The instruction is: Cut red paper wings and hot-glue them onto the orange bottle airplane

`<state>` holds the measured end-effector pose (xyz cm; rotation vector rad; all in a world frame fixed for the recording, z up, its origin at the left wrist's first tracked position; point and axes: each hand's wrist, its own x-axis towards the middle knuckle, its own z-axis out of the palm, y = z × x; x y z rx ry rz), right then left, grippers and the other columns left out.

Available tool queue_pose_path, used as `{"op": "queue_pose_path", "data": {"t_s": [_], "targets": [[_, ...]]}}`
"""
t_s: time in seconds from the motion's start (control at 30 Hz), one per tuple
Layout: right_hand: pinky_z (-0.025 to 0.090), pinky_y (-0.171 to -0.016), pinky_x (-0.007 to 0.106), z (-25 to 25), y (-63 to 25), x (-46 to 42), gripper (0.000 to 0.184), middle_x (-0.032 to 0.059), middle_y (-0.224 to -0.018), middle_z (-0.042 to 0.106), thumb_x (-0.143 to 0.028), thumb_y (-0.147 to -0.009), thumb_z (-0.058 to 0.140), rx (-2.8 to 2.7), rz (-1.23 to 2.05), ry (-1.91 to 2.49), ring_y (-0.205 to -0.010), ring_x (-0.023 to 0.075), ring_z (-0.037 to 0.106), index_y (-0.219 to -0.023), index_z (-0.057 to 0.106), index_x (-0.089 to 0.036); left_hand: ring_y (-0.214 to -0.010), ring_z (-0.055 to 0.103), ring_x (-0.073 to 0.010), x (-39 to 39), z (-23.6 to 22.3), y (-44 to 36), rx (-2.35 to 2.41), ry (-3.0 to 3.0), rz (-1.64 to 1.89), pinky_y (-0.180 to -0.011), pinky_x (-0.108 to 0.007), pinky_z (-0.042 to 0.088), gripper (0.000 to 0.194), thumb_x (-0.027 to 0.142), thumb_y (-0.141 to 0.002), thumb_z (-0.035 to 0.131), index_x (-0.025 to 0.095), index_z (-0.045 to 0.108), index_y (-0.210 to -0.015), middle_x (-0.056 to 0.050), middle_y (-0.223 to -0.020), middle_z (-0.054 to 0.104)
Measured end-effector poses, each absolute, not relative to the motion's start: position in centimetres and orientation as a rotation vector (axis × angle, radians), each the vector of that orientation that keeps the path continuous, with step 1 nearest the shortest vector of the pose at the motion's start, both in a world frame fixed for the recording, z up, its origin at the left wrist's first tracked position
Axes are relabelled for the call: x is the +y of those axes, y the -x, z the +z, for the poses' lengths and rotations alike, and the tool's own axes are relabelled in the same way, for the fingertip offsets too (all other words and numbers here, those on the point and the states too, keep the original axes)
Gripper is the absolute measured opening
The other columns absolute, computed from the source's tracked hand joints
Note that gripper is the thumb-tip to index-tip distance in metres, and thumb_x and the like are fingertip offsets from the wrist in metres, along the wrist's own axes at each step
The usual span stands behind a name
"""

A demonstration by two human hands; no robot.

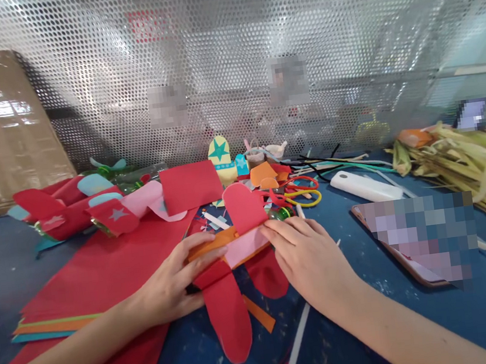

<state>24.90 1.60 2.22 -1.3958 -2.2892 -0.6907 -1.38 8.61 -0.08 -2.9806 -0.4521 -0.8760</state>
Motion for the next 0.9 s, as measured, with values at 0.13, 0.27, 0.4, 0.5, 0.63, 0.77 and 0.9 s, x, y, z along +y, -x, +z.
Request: {"op": "queue_pose_path", "data": {"t_s": [0.13, 0.27, 0.4, 0.5, 0.63, 0.77, 0.9], "targets": [[0.053, -0.083, 0.045, 2.29, -25.34, 1.83, 0.037, 0.0116, -0.113, 0.07, -0.01, -0.091, 0.037, -2.206, -0.571, 1.422, -0.098, 0.0267, 0.06, -0.116, 0.065, -0.01, -0.125, 0.043, -0.034, 8.54, 0.0, 1.44, -0.489, 3.002, -0.864, -0.098, -0.05, 0.046, 0.057, 0.021, -0.084, 0.062, 0.019, 0.037, -0.134, -0.02, -0.129, 0.04], [0.051, -0.087, 0.046, 2.2, -25.37, 1.94, 0.038, 0.0126, -0.115, 0.067, -0.008, -0.091, 0.036, -2.231, -0.479, 1.358, -0.101, 0.0267, 0.058, -0.118, 0.063, -0.009, -0.126, 0.042, -0.0327, 8.5, 0.01, 1.42, -0.504, 3.01, -0.879, -0.1, -0.049, 0.045, 0.059, 0.021, -0.084, 0.063, 0.021, 0.035, -0.136, -0.019, -0.131, 0.041], [0.051, -0.086, 0.047, 2.26, -25.35, 1.93, 0.036, 0.0141, -0.109, 0.067, -0.009, -0.091, 0.038, -2.196, -0.487, 1.338, -0.097, 0.0262, 0.058, -0.119, 0.062, -0.009, -0.127, 0.041, -0.0315, 8.74, -0.09, 1.48, -0.525, 3.021, -0.881, -0.102, -0.048, 0.045, 0.062, 0.024, -0.084, 0.064, 0.021, 0.033, -0.137, -0.018, -0.13, 0.039], [0.052, -0.085, 0.048, 2.29, -25.43, 1.95, 0.035, 0.0137, -0.107, 0.067, -0.01, -0.091, 0.039, -2.219, -0.467, 1.337, -0.097, 0.0262, 0.058, -0.115, 0.064, -0.011, -0.126, 0.041, -0.032, 9.0, -0.11, 1.53, -0.558, 3.034, -0.89, -0.101, -0.048, 0.046, 0.063, 0.022, -0.082, 0.065, 0.021, 0.033, -0.137, -0.018, -0.131, 0.038], [0.052, -0.084, 0.047, 2.04, -25.54, 2.1, 0.038, 0.0142, -0.108, 0.063, -0.01, -0.09, 0.042, -2.21, -0.448, 1.358, -0.097, 0.027, 0.057, -0.122, 0.061, -0.013, -0.123, 0.044, -0.0314, 9.12, 0.14, 1.35, -0.595, 3.073, -0.955, -0.098, -0.047, 0.048, 0.065, 0.018, -0.078, 0.067, 0.023, 0.036, -0.135, -0.017, -0.131, 0.036], [0.052, -0.083, 0.048, 1.91, -25.72, 2.35, 0.038, 0.0136, -0.106, 0.062, -0.012, -0.09, 0.043, -2.168, -0.461, 1.418, -0.095, 0.0277, 0.057, -0.123, 0.061, -0.016, -0.122, 0.047, -0.0316, 9.0, 0.53, 1.0, -0.712, 3.066, -1.055, -0.096, -0.047, 0.05, 0.071, 0.019, -0.075, 0.069, 0.024, 0.034, -0.136, -0.015, -0.13, 0.041], [0.05, -0.087, 0.049, 1.95, -25.91, 2.54, 0.044, 0.0139, -0.107, 0.059, -0.016, -0.09, 0.046, -2.076, -0.487, 1.453, -0.099, 0.0283, 0.056, -0.134, 0.049, -0.016, -0.125, 0.044, -0.0359, 9.33, 0.41, 0.86, -0.894, 3.048, -1.095, -0.098, -0.05, 0.048, 0.08, 0.023, -0.07, 0.073, 0.021, 0.032, -0.138, -0.017, -0.132, 0.044]]}}
